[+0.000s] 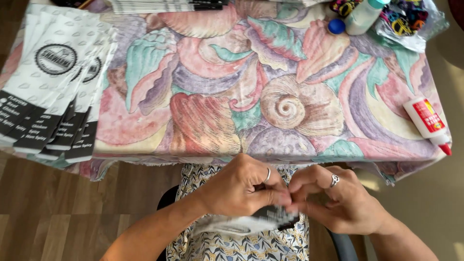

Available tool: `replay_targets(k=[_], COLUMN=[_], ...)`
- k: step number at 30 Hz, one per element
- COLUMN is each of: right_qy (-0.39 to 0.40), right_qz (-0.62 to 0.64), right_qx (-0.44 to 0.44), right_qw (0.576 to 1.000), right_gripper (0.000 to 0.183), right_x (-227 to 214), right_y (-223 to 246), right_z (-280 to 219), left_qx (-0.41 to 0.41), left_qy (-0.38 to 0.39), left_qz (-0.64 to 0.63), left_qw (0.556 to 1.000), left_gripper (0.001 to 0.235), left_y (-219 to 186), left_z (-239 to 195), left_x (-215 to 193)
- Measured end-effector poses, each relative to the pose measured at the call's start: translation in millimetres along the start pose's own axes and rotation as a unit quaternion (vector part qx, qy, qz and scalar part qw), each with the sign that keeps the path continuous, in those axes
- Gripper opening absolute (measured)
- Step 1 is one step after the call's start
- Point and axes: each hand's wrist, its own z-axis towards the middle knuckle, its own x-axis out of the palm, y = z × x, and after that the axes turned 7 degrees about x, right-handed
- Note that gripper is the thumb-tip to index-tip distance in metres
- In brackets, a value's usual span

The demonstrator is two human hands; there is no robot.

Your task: The person folds printed paper wrappers into triangular pouches and arranges them on a table. They then apply glue to the bottom edges of the pouches to seal them. The wrappers are labeled with flavor options and a brand logo.

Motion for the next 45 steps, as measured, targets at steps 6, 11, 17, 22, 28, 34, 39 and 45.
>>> replay_targets(k=[6,11,17,22,28,34,39,45], right_qy=[-0.083,-0.097,-0.071,-0.081,-0.03,-0.067,-0.031,-0.076], right_qz=[-0.119,-0.103,-0.121,-0.071,-0.001,-0.097,-0.11,-0.108], right_qx=[0.01,0.021,-0.04,-0.1,-0.086,0.043,0.01,0.094], right_qw=[0.989,0.99,0.989,0.989,0.996,0.992,0.993,0.987], right_gripper=[0.026,0.025,0.03,0.008,0.008,0.017,0.03,0.034], right_x=[7.3,-11.7,10.4,18.1,14.9,-6.6,18.7,21.2], right_y=[-20.2,-30.0,-6.3,0.4,-13.5,-41.6,-23.4,-55.1], right_z=[-1.5,2.5,32.4,50.1,52.0,32.9,47.2,36.2], left_qx=[0.065,0.04,0.058,-0.047,0.042,0.023,0.035,-0.042], left_qy=[-0.138,-0.188,-0.184,-0.159,-0.202,-0.257,-0.22,-0.229], left_qz=[0.192,0.213,0.257,0.102,0.199,0.202,0.21,0.097], left_qw=[0.97,0.958,0.947,0.981,0.958,0.945,0.952,0.968], left_gripper=[0.01,0.007,0.006,0.02,0.013,0.019,0.007,0.037], left_y=[3.3,-0.4,-4.5,-6.4,11.6,31.1,29.9,24.2], left_z=[-14.1,-31.1,-26.3,-27.3,-36.2,-50.2,-30.2,-30.4], left_x=[11.7,-12.6,4.4,-13.0,-1.7,-15.3,6.2,1.9])
